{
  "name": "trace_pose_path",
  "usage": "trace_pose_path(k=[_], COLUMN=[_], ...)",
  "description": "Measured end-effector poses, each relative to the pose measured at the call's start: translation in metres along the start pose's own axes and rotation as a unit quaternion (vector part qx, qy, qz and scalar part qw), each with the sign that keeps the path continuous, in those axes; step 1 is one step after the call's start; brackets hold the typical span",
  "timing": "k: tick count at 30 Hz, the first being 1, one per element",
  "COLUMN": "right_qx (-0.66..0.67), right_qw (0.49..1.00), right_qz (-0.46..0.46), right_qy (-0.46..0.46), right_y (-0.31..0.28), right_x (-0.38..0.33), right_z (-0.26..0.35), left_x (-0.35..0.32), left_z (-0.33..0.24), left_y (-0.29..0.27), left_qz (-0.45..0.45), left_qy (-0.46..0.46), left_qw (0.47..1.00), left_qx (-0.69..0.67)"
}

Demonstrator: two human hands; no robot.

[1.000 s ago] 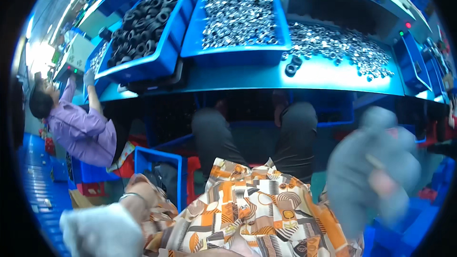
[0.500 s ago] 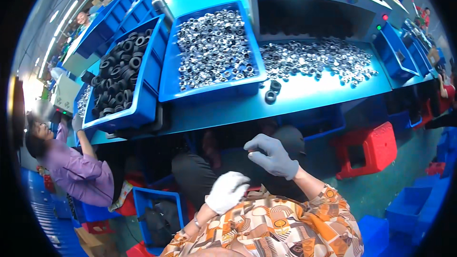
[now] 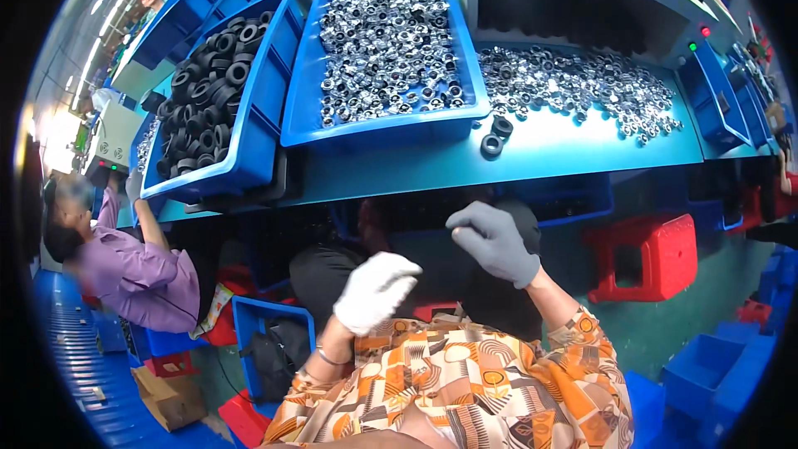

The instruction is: The person assembles toy wheels by taking rubber tires and wheel hubs and fitting the tires onto the hubs by hand.

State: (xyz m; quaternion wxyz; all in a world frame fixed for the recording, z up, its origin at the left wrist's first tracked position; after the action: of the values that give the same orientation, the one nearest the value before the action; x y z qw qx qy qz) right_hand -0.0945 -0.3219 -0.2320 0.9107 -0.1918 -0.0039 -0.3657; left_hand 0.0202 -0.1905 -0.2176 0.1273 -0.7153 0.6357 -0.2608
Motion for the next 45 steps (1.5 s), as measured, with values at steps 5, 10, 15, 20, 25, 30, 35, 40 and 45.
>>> trace_pose_path(k=[5, 10, 15, 20, 25, 30, 35, 40, 45], right_qx=[-0.045, -0.134, -0.242, -0.343, -0.323, -0.344, -0.328, -0.153, -0.168], right_qw=[0.981, 0.939, 0.916, 0.9, 0.917, 0.914, 0.916, 0.944, 0.953], right_qz=[-0.186, -0.313, -0.316, -0.243, -0.223, -0.212, -0.211, -0.291, -0.248], right_qy=[0.008, -0.046, -0.046, -0.119, -0.075, -0.03, -0.091, 0.036, 0.05], right_y=[-0.062, -0.11, -0.127, -0.101, -0.098, -0.106, -0.095, -0.142, -0.152], right_x=[0.006, 0.026, 0.046, 0.054, 0.054, 0.063, 0.076, 0.061, 0.058], right_z=[-0.022, -0.02, -0.041, -0.06, -0.061, -0.084, -0.067, -0.127, -0.137], left_x=[0.03, 0.019, 0.029, 0.017, -0.001, -0.01, -0.011, 0.005, 0.009], left_z=[-0.029, -0.087, -0.064, 0.0, 0.035, 0.041, 0.053, 0.04, 0.031], left_y=[-0.12, -0.202, -0.173, -0.069, 0.012, 0.033, 0.035, 0.045, 0.06], left_qz=[-0.195, -0.309, -0.214, 0.016, 0.153, 0.179, 0.099, 0.048, 0.033], left_qy=[-0.033, 0.174, 0.054, -0.126, -0.101, -0.187, -0.191, -0.142, -0.181], left_qw=[0.974, 0.88, 0.94, 0.976, 0.978, 0.955, 0.969, 0.979, 0.964], left_qx=[-0.11, -0.317, -0.26, -0.176, -0.1, -0.144, -0.121, -0.138, -0.192])
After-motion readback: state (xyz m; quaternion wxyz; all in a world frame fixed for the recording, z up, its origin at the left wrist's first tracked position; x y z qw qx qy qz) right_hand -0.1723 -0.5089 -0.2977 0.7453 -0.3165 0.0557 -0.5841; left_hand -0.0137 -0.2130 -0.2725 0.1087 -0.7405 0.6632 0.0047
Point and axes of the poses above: each hand's wrist, its own x-axis towards the middle knuckle, its own y-axis out of the palm, z = x × y, the point moved 10 cm from there along x, towards the middle knuckle, and after that the axes turned 3 degrees about -x, right-handed, at the moved point
